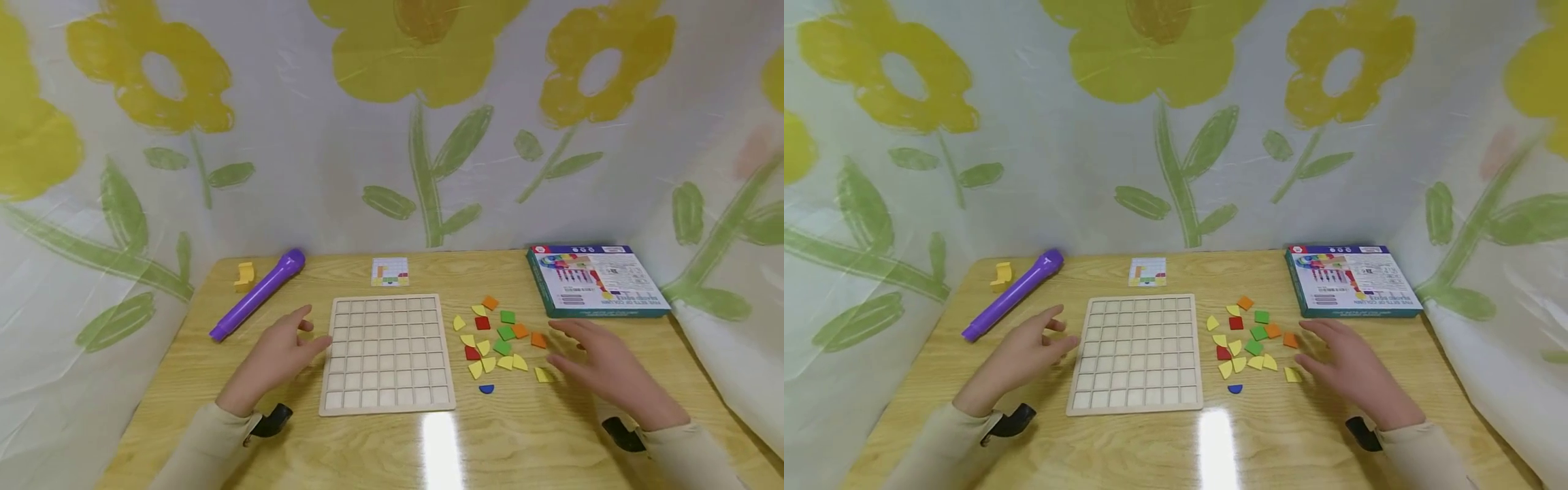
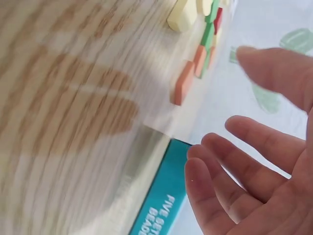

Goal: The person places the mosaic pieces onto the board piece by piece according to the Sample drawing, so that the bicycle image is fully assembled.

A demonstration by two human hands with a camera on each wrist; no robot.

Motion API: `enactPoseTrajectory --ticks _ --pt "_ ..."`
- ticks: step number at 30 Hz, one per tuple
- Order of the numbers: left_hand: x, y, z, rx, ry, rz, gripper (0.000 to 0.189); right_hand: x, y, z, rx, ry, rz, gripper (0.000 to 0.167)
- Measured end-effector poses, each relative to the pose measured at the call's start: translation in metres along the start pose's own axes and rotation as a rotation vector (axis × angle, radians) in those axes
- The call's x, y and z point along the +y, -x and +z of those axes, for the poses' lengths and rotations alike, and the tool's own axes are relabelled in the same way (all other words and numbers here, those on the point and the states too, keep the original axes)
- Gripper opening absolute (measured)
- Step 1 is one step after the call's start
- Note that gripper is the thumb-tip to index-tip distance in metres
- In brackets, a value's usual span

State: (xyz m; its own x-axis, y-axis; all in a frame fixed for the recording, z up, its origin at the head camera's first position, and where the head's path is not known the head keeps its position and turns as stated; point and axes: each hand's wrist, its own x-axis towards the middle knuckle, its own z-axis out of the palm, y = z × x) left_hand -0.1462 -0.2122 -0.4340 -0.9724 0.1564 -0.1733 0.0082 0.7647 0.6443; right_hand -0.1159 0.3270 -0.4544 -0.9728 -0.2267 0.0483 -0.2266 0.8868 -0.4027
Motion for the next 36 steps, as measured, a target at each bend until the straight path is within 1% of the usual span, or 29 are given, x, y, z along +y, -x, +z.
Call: enactPoseTrajectory --ticks 4,5,11,14,17,22,27,34,36 --pt "0.0 -0.008 0.006 -0.037 0.04 -0.056 0.082 0.001 -0.012 0.007 -0.033 -0.032 0.012 0.057" --pt "-0.001 -0.01 0.007 -0.046 0.046 -0.061 0.08 0.002 -0.014 0.008 -0.039 -0.04 0.016 0.055" --pt "-0.005 -0.016 0.012 -0.06 0.04 -0.059 0.071 0.007 -0.021 0.012 -0.057 -0.058 0.018 0.044" --pt "-0.007 -0.018 0.015 -0.076 0.083 -0.08 0.07 0.008 -0.023 0.015 -0.065 -0.055 0.015 0.039" --pt "-0.008 -0.018 0.018 -0.093 0.148 -0.118 0.068 0.008 -0.025 0.016 -0.068 -0.05 0.023 0.036" --pt "-0.01 -0.019 0.022 -0.086 0.215 -0.16 0.065 0.006 -0.03 0.018 -0.068 -0.048 0.025 0.032" --pt "-0.01 -0.019 0.023 -0.079 0.248 -0.173 0.066 0.005 -0.033 0.018 -0.083 -0.042 0.042 0.028" --pt "-0.012 -0.02 0.024 -0.066 0.272 -0.183 0.066 0.006 -0.036 0.016 -0.09 -0.04 0.019 0.027" --pt "-0.012 -0.021 0.025 -0.063 0.28 -0.183 0.066 0.004 -0.037 0.015 -0.093 -0.038 0.034 0.027"
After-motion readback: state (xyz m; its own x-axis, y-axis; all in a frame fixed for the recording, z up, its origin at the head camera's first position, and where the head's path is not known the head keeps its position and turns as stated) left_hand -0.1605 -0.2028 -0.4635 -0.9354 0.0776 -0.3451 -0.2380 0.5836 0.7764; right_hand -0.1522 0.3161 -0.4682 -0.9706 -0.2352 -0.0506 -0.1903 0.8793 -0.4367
